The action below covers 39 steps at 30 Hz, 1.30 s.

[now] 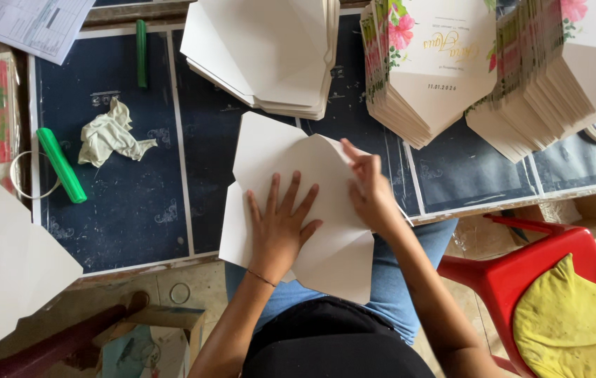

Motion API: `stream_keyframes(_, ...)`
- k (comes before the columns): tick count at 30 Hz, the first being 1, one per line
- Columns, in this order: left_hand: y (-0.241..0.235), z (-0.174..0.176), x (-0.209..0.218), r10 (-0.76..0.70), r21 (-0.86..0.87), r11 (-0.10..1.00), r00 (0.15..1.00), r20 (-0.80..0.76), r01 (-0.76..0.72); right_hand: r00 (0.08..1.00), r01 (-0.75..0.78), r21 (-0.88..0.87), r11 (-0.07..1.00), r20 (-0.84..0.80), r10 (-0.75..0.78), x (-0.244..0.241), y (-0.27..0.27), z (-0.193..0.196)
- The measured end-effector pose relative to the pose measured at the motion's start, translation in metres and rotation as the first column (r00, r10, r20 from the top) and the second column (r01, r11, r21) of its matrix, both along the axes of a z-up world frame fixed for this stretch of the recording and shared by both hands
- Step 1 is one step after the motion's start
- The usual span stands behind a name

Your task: The person folds white paper sheets by hand, pressing the creases flat and stacking the finished items on the table. They handle the paper directly without tools, repeating the folding process for multiple sheets.

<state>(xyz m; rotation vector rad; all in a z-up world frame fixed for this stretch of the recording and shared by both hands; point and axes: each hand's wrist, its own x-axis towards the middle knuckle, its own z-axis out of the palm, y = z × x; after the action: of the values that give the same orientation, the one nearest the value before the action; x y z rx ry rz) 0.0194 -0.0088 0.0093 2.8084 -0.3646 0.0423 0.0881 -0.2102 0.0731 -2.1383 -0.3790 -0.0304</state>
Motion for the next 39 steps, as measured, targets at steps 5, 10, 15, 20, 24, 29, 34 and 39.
stream_keyframes(5,0.0,-0.039,0.004,0.059,-0.048,0.997,0.993,0.103,-0.055,0.96,-0.277,-0.104,0.955,0.005,0.279,-0.015,0.029,-0.03)
stream_keyframes(10,-0.003,-0.02,0.001,-0.008,0.009,1.0,0.987,0.163,0.007,0.914,-0.404,-0.164,0.9,-0.124,0.387,-0.011,0.031,-0.029)
stream_keyframes(15,-0.008,0.02,0.003,-0.067,0.024,0.997,0.998,-0.013,0.068,0.975,0.223,-0.318,0.922,0.053,-0.217,0.011,-0.036,-0.078)
stream_keyframes(20,-0.009,-0.008,0.028,-0.17,-0.064,0.982,0.982,0.086,0.176,0.942,0.335,-0.536,0.775,0.16,-0.296,0.019,-0.07,-0.11)
stream_keyframes(24,-0.011,-0.015,0.028,-0.167,-0.064,0.98,0.954,0.247,0.188,0.944,0.319,-0.668,0.673,0.159,-0.289,0.022,-0.063,-0.102)
stream_keyframes(29,0.001,0.011,0.002,-0.12,-0.032,0.991,0.977,0.175,0.128,0.923,0.368,-0.736,0.568,0.214,-0.32,0.009,-0.034,-0.057)
stream_keyframes(34,0.006,0.021,-0.02,-0.037,0.055,0.998,0.997,-0.071,0.041,0.892,0.449,-0.615,0.648,0.346,-0.291,0.005,-0.025,-0.054)
stream_keyframes(39,0.008,-0.013,-0.021,-0.072,-0.034,0.996,0.988,0.138,0.077,0.985,-0.151,0.033,0.988,-0.077,0.153,0.001,-0.001,-0.026)
